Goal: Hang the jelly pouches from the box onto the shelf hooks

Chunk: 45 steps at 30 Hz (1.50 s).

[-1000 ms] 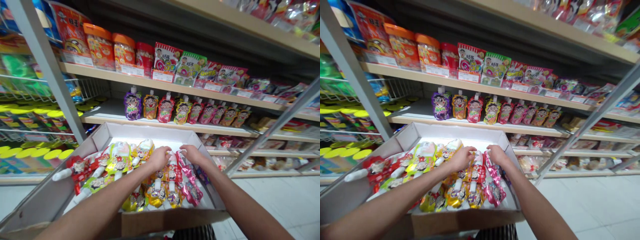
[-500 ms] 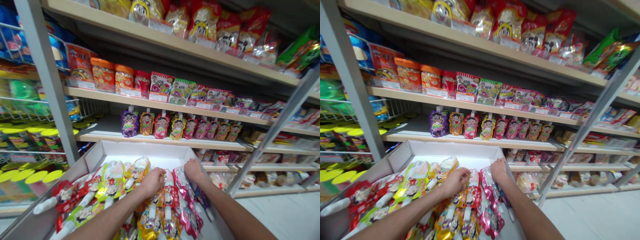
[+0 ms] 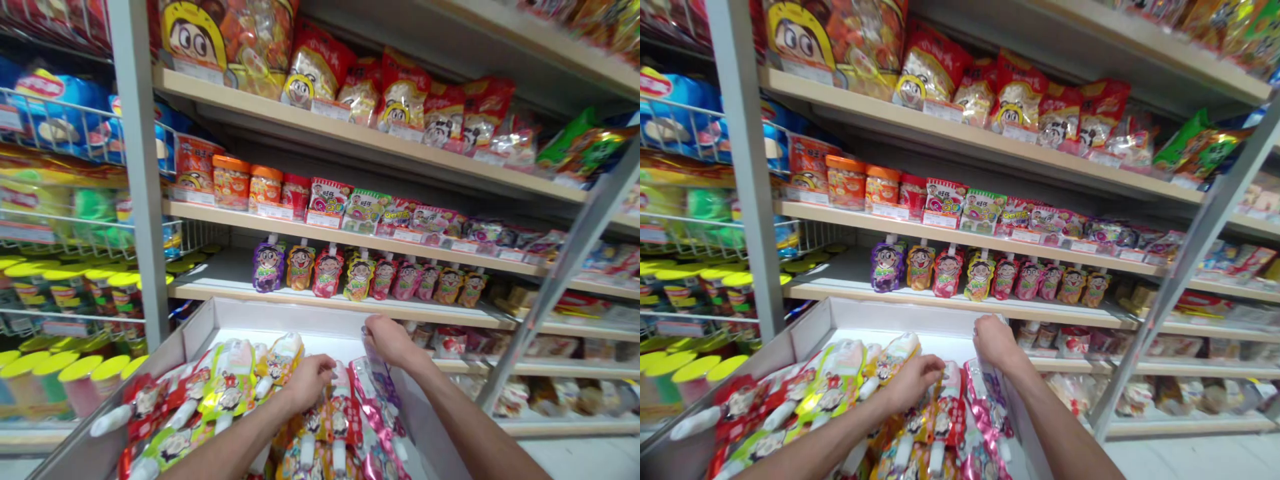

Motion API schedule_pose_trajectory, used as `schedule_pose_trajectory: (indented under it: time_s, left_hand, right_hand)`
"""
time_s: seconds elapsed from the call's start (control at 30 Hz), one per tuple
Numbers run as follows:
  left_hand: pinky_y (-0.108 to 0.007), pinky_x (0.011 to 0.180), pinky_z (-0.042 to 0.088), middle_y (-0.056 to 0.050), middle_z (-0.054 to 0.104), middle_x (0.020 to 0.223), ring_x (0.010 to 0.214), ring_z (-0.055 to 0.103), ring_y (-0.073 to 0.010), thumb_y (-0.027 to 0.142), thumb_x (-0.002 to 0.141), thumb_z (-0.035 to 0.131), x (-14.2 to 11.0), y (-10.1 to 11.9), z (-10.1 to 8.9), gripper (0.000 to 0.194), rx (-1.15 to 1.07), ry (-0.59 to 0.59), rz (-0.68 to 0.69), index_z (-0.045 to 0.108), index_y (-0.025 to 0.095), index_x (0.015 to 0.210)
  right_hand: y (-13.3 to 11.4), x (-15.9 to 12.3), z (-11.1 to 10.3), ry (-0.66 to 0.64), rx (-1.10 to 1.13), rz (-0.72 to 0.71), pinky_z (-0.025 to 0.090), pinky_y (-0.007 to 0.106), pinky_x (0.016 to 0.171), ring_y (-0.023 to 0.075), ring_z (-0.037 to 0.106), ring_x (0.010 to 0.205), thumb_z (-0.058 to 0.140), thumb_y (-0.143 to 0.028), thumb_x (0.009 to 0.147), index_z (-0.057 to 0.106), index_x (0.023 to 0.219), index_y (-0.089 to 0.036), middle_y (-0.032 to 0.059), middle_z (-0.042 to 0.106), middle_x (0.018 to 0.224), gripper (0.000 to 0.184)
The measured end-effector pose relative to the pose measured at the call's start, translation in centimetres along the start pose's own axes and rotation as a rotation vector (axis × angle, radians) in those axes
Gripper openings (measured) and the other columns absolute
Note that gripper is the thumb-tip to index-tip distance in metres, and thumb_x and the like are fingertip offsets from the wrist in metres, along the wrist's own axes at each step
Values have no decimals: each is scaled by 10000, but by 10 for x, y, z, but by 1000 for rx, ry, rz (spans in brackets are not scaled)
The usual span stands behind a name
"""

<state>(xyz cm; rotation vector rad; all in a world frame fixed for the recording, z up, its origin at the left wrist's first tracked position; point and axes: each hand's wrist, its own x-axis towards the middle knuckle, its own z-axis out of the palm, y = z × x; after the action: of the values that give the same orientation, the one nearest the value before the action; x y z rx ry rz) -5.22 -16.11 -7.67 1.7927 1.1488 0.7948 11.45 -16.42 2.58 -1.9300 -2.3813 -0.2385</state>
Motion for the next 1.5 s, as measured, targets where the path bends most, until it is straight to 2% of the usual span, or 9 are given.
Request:
schedule_pose_trajectory:
  time_s: [0.13, 0.3, 0.43, 0.6, 0.83, 0.93, 1.03, 1.2, 1.5]
  left_hand:
    - [-219, 532, 380, -31, 574, 582, 528, 515, -110, 426, 661, 454, 3, 8, -3, 322, -490, -61, -167, 532, 114, 654]
    - [-249, 544, 410, -86, 602, 643, 553, 570, -147, 622, 639, 347, 3, 15, -24, 570, -1033, -178, -377, 498, 99, 808]
    - [-254, 566, 423, -60, 603, 605, 544, 566, -139, 511, 694, 401, 4, 17, -44, 424, -1277, -204, -305, 504, 104, 756]
    - [-190, 452, 389, -6, 573, 494, 427, 512, -91, 153, 666, 475, 10, 12, -50, 73, -1313, -13, -334, 505, 112, 614]
    - [-251, 582, 447, -14, 630, 680, 563, 576, -120, 137, 650, 516, 11, 14, -54, 156, -1279, 127, -155, 534, 142, 805]
    - [-266, 645, 447, -38, 635, 771, 647, 589, -133, 235, 666, 542, 11, 14, -51, 205, -1284, 128, -114, 538, 142, 849]
    - [-278, 655, 440, -59, 634, 793, 664, 585, -149, 343, 665, 539, 12, 11, -46, 289, -1193, 130, -50, 548, 126, 856]
    - [-295, 665, 427, -69, 639, 761, 663, 568, -166, 425, 684, 476, 14, 14, -47, 365, -916, 239, 61, 559, 100, 825]
    - [-195, 530, 388, -14, 622, 627, 561, 511, -106, 280, 664, 486, 14, 25, -103, 199, -481, 256, 47, 603, 120, 683]
  right_hand:
    - [-18, 2, -7, 235, 218, -114, 373, 276, 765, 182, 495, 920, 456, -137, 685, 534, 714, -140, 108, 528, 1007, 83]
    - [-49, 1, 19, 489, 451, -359, 362, 339, 843, 187, 372, 1090, 412, -126, 725, 512, 691, -163, 104, 374, 1211, 112]
    - [-65, -6, 44, 582, 503, -580, 351, 349, 883, 178, 330, 1123, 413, -118, 730, 520, 716, -165, 109, 351, 1226, 117]
    - [-71, -14, 60, 549, 621, -724, 360, 333, 882, 159, 420, 1043, 445, -97, 698, 527, 805, -174, 82, 511, 1063, 155]
    - [-70, -5, 70, 520, 1061, -106, 452, 254, 633, 146, 530, 795, 478, -232, 701, 514, 890, -175, 58, 564, 902, 201]
    - [-70, 3, 75, 353, 1290, 121, 429, 228, 495, 141, 537, 670, 496, -319, 674, 488, 950, -157, 54, 578, 821, 320]
    - [-73, 7, 78, 127, 1514, 147, 366, 192, 390, 99, 489, 487, 472, -367, 680, 520, 870, -149, -1, 559, 610, 293]
    - [-78, 8, 70, 23, 1686, 171, 366, 173, 374, 96, 503, 500, 523, -376, 639, 506, 769, -160, -10, 570, 619, 252]
    - [-98, 39, 53, 90, 1770, 194, 449, 216, 414, 121, 532, 553, 550, -336, 599, 476, 755, -165, -5, 573, 637, 244]
